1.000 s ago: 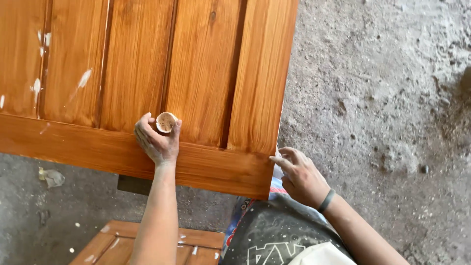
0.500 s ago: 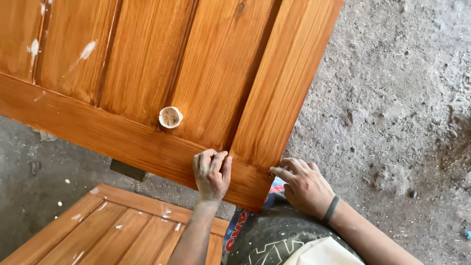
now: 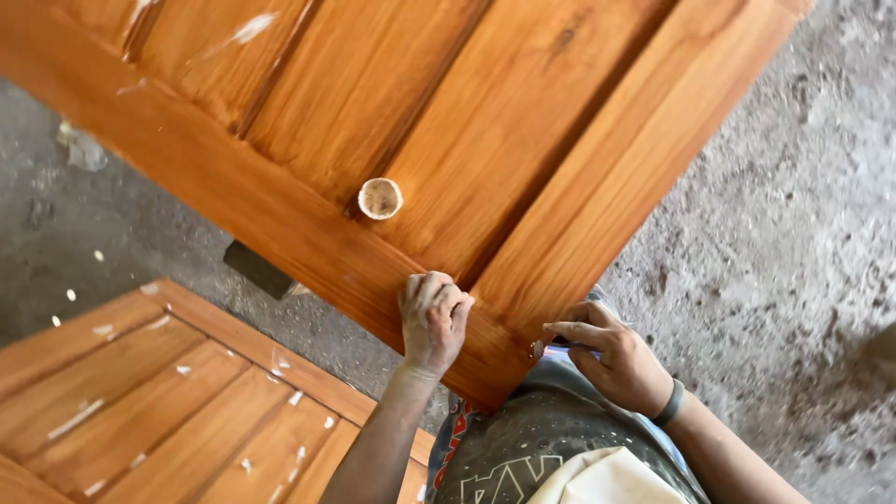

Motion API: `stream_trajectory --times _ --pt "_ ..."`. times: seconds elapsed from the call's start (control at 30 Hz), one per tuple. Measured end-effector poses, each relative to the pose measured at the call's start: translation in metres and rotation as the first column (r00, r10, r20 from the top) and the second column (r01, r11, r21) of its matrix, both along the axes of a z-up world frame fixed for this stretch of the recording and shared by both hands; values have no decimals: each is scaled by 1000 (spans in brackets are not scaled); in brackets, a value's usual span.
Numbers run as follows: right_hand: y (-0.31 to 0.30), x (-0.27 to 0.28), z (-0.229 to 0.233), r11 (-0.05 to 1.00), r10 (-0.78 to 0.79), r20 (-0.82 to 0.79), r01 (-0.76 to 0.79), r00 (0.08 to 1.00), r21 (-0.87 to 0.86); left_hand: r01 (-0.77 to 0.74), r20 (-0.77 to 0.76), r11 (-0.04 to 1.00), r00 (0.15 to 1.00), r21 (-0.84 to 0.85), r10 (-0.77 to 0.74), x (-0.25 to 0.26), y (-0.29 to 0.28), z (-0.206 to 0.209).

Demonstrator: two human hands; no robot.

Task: Applying wood filler to cracks and imperfections on a wooden door panel using fingers

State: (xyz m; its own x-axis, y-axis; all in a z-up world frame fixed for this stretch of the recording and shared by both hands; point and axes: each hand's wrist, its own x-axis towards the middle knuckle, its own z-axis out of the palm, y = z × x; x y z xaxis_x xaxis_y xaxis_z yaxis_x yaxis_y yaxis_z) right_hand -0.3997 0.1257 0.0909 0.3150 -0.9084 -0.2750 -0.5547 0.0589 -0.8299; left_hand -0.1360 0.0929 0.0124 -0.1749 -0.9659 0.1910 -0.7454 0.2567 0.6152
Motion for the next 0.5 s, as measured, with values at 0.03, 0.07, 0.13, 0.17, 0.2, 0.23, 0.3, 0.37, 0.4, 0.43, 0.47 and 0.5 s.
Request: stream_trajectory --times 0.03,0.07,0.13,0.17,0.2,0.23,0.3,0.37,0.4,0.43,0.47,0.5 --pt "-3 -2 -2 1000 -2 29 2 1000 25 -8 3 1000 1000 11 8 -1 2 -2" --pt "-7 -4 -5 999 -5 58 3 998 50 -15 7 1000 1000 23 15 -2 4 -5" --pt "-18 -9 -4 995 39 59 -44 997 84 -52 -47 998 997 31 54 -1 5 4" --pt "-24 -10 -4 992 49 65 -57 997 116 -55 -96 998 994 36 58 1 5 9" --pt "-34 -13 -7 989 81 69 -89 994 120 -87 -91 995 992 40 91 9 3 -1" --pt "-40 -17 -10 984 104 78 -113 992 135 -62 -85 994 994 87 70 17 2 -12" --pt "-56 -22 -12 972 151 93 -165 984 165 -64 -76 987 994 150 76 23 -3 -17" --pt "-76 -20 -13 960 218 111 -234 970 155 64 118 961 988 269 -99 24 -14 -7" --pt "-86 -20 -13 951 241 124 -260 963 167 37 127 958 989 284 -76 18 -10 -14" --pt "-97 -20 -16 944 258 131 -279 957 177 28 226 957 969 289 -97 12 -12 -21" --pt "-110 -21 -18 936 275 138 -298 951 186 19 323 955 939 296 -119 4 -14 -29" --pt "-118 -22 -21 928 279 148 -306 949 211 10 321 947 939 322 -119 2 -22 -19"
